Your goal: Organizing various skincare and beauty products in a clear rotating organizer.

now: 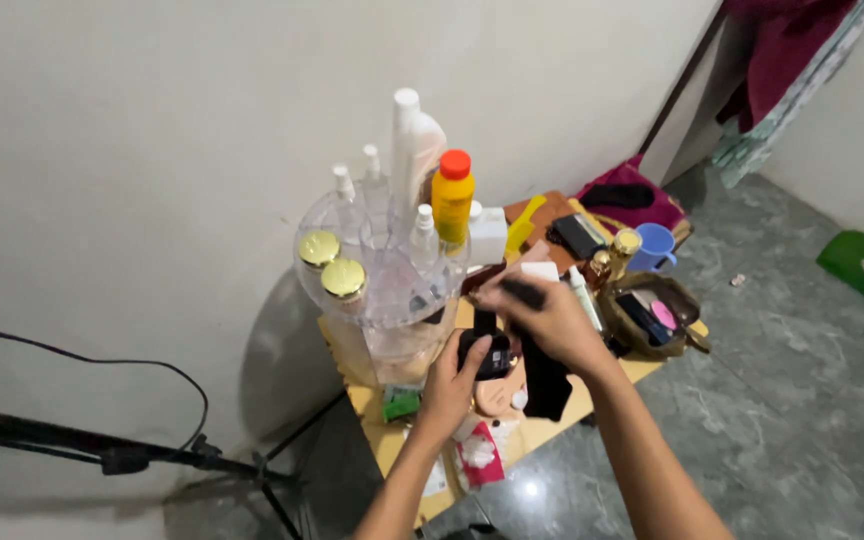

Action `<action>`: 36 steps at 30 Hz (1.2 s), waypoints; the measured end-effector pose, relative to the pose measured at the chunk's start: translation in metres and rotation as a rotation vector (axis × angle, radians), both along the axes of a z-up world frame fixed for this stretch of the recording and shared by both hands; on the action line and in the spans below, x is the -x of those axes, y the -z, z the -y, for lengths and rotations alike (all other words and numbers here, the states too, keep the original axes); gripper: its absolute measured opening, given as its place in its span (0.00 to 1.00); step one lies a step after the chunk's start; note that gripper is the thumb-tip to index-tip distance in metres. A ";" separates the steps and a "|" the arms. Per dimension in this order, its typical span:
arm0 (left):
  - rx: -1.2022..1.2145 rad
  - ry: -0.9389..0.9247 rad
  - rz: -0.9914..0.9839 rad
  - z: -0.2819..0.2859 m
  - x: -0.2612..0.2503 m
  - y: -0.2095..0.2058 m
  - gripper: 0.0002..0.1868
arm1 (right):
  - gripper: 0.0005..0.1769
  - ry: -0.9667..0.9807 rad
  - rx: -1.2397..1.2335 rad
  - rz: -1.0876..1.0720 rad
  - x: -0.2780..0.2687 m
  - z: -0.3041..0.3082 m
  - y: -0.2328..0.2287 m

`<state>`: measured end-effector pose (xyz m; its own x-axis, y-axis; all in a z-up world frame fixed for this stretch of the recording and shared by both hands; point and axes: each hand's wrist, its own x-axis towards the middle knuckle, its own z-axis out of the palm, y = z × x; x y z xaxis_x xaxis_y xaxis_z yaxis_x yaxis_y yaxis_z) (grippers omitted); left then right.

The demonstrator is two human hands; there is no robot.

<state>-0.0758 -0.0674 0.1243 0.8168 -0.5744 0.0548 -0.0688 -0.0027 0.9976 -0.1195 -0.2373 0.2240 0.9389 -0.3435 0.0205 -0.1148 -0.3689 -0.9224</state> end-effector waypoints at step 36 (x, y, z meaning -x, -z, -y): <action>0.550 -0.328 -0.344 0.022 -0.006 -0.055 0.39 | 0.34 0.119 -0.795 0.437 0.000 -0.112 -0.025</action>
